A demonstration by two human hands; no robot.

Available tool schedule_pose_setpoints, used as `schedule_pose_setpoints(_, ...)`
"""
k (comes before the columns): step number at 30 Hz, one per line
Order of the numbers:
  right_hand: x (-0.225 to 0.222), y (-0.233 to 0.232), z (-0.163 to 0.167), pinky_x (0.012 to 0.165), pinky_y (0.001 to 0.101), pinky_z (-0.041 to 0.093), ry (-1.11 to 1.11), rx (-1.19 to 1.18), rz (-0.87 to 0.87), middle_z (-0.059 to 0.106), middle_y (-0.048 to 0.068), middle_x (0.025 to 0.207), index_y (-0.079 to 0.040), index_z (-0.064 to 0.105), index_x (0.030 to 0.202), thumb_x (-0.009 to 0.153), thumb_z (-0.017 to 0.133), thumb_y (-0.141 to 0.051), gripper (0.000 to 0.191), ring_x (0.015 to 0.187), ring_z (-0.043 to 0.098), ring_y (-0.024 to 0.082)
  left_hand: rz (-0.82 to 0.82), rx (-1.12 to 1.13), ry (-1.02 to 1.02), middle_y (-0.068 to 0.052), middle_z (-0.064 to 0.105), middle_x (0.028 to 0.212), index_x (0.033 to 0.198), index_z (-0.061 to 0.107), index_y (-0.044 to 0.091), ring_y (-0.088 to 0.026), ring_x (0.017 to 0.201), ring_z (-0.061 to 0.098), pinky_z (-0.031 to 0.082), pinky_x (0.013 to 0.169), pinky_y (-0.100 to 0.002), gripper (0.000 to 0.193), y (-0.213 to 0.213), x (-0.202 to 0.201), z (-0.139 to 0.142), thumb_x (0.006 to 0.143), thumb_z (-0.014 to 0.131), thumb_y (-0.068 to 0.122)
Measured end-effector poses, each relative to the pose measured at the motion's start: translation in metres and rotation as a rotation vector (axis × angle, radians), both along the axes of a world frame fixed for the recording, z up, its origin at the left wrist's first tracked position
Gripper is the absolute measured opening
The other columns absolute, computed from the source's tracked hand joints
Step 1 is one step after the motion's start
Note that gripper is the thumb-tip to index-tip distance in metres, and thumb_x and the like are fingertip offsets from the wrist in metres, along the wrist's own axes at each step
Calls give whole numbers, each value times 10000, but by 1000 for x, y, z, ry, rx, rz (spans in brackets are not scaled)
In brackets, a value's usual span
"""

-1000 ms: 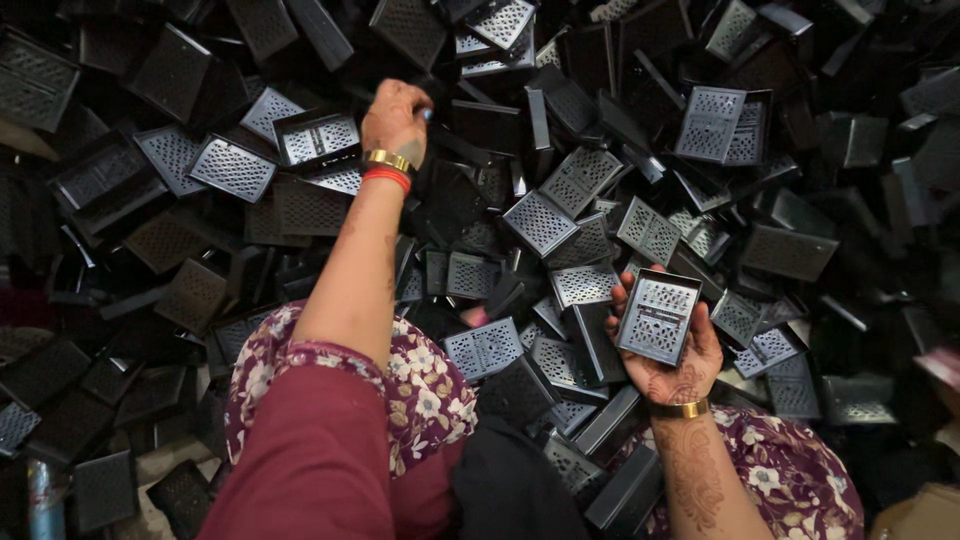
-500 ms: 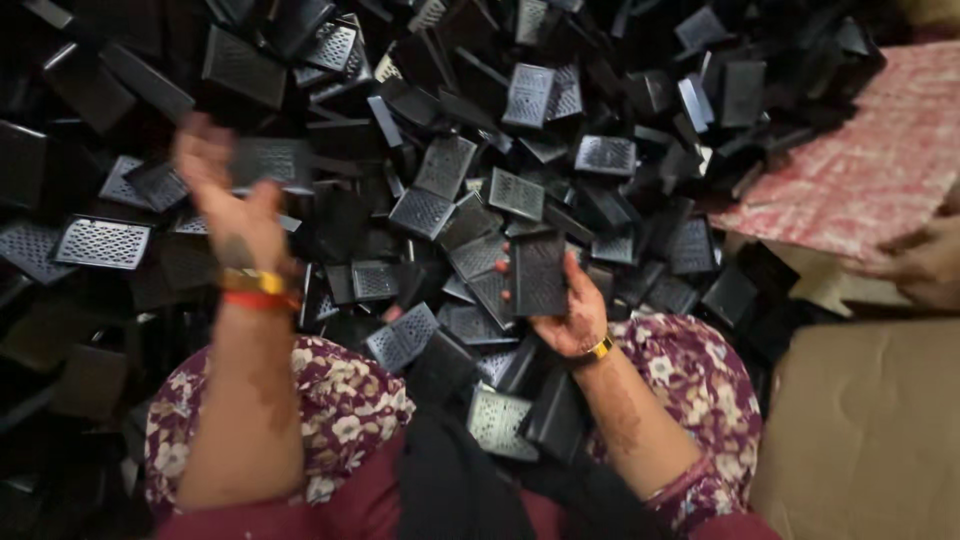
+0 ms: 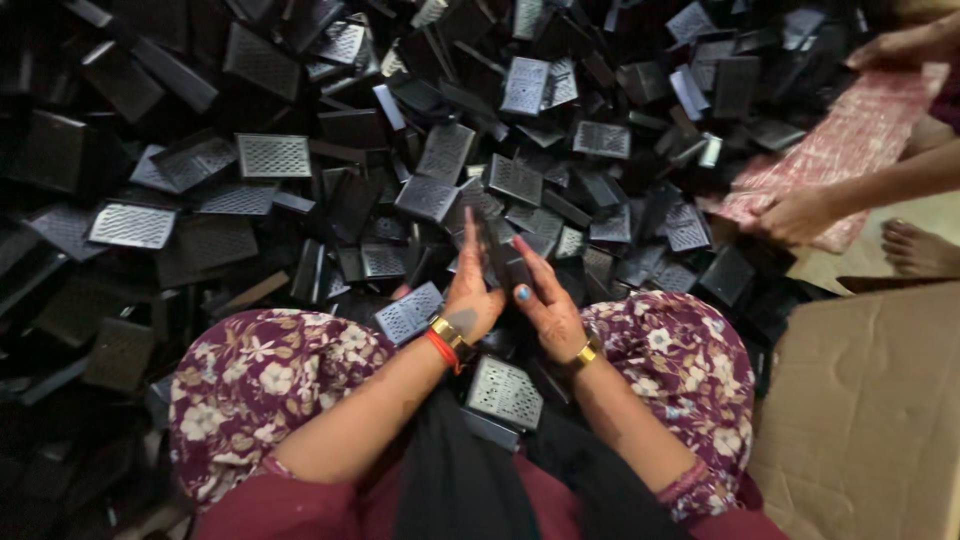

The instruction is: The person sits on the floor among a large pile of black plastic grater components, picks up grater bodies and lids one at a time, presses the lids onto the bodies by hand, and places the assembled graters into a cardboard box beside them.

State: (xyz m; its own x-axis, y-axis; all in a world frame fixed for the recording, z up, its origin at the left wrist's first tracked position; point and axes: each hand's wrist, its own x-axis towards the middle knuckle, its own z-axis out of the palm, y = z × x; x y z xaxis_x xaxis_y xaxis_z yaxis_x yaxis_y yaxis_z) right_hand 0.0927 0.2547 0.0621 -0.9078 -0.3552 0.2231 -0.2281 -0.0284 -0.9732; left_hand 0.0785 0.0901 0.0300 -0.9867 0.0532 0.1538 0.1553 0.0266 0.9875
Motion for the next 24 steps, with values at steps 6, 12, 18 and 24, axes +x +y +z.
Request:
schedule_pose_setpoints(6, -8, 7, -23, 1273, 387, 250, 120, 108, -74, 417, 107, 1646, -54, 424, 1574, 1042, 611, -306, 618, 1546, 346, 256, -381, 564, -25, -47, 261, 1732, 1690, 166, 93, -209, 1608, 243, 210, 1312, -374, 1045, -22, -4, 13, 798, 706, 14)
schedule_pose_setpoints(12, -16, 15, -28, 1250, 388, 287, 147, 187, -92, 450, 127, 1607, -53, 484, 1533, 1008, 654, -282, 597, 1514, 395, 269, -378, 529, -215, -53, 531, 1474, 1514, 442, 103, -194, 1419, 479, 358, 1226, -384, 689, -32, -19, 2, 911, 774, 129)
schedule_pose_setpoints(18, -18, 13, -13, 1250, 394, 279, -203, -217, -102, 444, 137, 1603, -53, 361, 1613, 1008, 657, -254, 703, 1488, 396, 265, -355, 554, -237, -32, 586, 1351, 1282, 571, 99, -185, 1292, 567, 457, 1140, -381, 579, -33, -25, -11, 787, 859, 6)
schedule_pose_setpoints(24, -23, 5, -1, 1276, 369, 218, -200, -190, -35, 355, 122, 1682, -32, 247, 1650, 1020, 621, -268, 770, 1555, 325, 237, -244, 558, -408, -34, 577, 1324, 1348, 515, 132, -183, 1282, 570, 461, 1139, -388, 758, -15, -14, -7, 700, 881, -10)
